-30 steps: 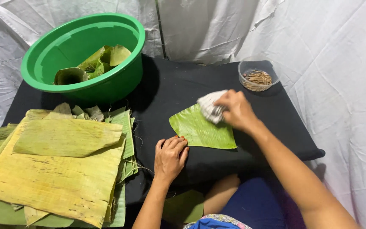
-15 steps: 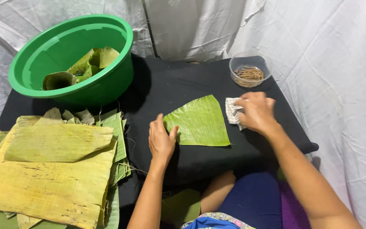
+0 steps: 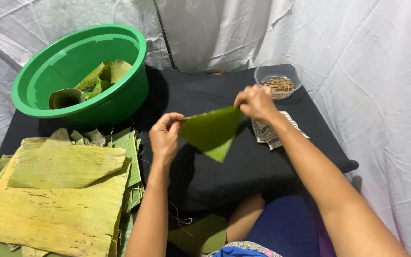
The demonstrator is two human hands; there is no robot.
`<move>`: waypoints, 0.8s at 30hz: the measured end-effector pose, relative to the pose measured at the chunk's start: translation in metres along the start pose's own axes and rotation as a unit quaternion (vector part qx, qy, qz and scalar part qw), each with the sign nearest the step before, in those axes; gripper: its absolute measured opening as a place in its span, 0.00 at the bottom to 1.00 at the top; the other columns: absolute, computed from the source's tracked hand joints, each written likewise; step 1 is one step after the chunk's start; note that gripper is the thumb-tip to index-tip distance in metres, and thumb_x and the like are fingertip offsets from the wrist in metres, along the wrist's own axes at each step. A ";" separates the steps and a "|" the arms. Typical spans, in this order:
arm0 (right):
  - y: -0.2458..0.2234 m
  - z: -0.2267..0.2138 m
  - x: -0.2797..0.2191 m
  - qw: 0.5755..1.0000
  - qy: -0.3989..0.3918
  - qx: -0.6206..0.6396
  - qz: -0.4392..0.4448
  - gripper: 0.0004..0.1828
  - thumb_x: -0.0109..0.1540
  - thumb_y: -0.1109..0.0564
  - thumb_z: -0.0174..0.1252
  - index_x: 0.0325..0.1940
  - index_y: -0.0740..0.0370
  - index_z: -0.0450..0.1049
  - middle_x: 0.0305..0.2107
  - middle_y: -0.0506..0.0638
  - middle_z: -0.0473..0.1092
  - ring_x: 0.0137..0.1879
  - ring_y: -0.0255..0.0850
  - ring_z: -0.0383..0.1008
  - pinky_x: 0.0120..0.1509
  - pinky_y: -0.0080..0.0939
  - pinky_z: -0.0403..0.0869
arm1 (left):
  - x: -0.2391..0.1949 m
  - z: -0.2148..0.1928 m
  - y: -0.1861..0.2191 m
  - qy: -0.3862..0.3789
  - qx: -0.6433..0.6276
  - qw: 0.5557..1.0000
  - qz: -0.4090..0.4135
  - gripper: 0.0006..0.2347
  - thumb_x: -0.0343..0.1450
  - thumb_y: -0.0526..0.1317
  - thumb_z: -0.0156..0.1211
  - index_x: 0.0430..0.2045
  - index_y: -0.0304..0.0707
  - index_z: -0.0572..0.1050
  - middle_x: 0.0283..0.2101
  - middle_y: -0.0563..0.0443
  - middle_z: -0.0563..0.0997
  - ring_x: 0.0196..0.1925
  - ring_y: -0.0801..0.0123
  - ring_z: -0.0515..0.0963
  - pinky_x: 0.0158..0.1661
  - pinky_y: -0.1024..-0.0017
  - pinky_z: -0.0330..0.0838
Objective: The person is folding banana leaves into cone shapes, wiping them with a cloth, and securing the folds with small wooden sticks.
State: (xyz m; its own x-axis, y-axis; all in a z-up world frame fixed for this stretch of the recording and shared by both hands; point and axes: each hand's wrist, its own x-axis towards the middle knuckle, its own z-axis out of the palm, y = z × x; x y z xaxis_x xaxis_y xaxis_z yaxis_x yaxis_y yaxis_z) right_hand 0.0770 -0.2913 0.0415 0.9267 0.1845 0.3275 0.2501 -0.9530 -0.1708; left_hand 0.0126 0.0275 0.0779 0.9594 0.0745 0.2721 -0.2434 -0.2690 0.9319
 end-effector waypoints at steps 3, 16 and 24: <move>-0.013 -0.051 -0.016 0.959 0.262 0.040 -0.102 0.11 0.54 0.55 0.66 0.36 0.36 0.79 0.31 0.35 0.67 0.45 0.38 0.69 0.57 0.45 0.65 | -0.004 -0.022 0.032 -0.021 -0.095 0.992 0.083 0.12 0.67 0.21 0.55 0.34 0.35 0.82 0.46 0.38 0.84 0.51 0.63 0.81 0.52 0.67 0.76; -0.049 -0.026 -0.131 0.992 0.034 0.036 -0.118 0.04 0.54 0.53 0.63 0.29 0.40 0.78 0.33 0.37 0.71 0.54 0.38 0.70 0.60 0.47 0.66 | -0.026 -0.034 -0.027 -0.254 0.350 0.902 0.000 0.09 0.65 0.32 0.60 0.27 0.52 0.85 0.34 0.55 0.87 0.42 0.55 0.86 0.45 0.60 0.80; -0.059 -0.029 -0.092 0.968 -0.191 0.085 0.139 0.43 0.56 0.30 0.65 0.69 0.53 0.67 0.44 0.61 0.71 0.56 0.58 0.75 0.57 0.61 0.73 | -0.024 -0.012 -0.011 -0.331 0.449 0.829 0.024 0.22 0.71 0.49 0.59 0.63 0.67 0.70 0.70 0.55 0.68 0.74 0.54 0.61 0.68 0.45 0.56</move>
State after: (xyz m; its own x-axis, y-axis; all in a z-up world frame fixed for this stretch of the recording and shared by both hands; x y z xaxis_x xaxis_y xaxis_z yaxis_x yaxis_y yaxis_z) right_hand -0.0313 -0.2595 0.0483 0.9929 0.0325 -0.1142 -0.0114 -0.9313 -0.3640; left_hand -0.0099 0.0400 0.0642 0.8923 -0.4201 -0.1656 -0.3636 -0.8859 0.2879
